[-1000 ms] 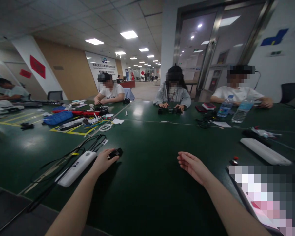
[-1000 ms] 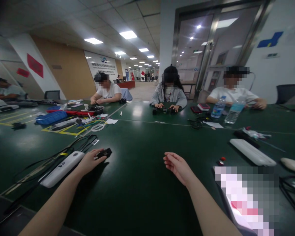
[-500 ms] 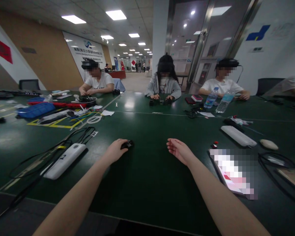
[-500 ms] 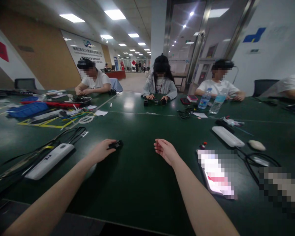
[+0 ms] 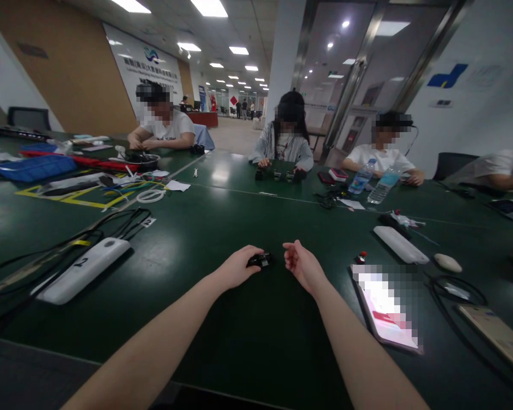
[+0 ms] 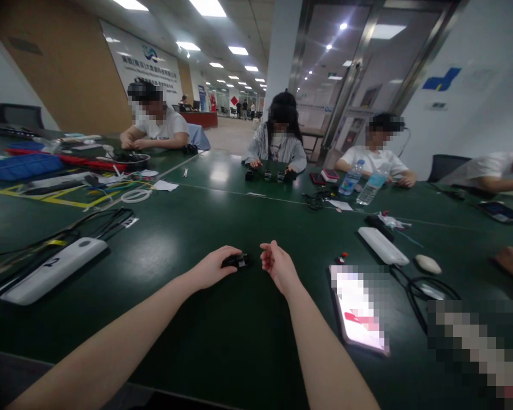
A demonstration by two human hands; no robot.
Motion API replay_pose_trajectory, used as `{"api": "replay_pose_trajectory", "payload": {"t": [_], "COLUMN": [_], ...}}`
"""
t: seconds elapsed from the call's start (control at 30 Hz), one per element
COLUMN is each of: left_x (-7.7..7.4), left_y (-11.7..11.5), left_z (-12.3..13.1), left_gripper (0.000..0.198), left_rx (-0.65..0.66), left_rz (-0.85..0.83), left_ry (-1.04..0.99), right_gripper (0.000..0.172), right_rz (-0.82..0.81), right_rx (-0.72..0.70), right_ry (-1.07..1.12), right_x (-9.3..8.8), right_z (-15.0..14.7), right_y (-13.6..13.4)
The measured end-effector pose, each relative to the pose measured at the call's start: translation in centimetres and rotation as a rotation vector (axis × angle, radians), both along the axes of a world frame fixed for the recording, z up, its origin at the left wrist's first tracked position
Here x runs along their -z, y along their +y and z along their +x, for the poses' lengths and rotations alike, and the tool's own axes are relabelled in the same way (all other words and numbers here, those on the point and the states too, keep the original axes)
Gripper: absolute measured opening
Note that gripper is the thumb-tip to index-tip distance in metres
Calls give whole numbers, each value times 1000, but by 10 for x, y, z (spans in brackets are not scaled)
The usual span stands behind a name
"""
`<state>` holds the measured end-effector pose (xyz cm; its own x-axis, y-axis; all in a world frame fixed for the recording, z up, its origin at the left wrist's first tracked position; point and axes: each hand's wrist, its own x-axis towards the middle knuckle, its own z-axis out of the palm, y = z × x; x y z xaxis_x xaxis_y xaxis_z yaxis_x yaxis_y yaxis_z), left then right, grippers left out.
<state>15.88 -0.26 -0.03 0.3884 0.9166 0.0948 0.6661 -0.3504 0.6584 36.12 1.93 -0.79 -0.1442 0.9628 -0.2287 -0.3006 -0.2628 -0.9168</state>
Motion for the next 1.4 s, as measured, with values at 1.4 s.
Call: {"api": "replay_pose_trajectory", "payload": {"t": [1.4], "left_x": [8], "left_y": [11], "left_z": [-8], "left_gripper": [37], "left_rx": [35], "left_rz": [-20], "left_ry": [-109], "right_gripper": [20], "right_rz": [-38], "right_rx": [184], "right_ry": [58], "right_x": [1], "right_z": [5], "right_y": [3]}}
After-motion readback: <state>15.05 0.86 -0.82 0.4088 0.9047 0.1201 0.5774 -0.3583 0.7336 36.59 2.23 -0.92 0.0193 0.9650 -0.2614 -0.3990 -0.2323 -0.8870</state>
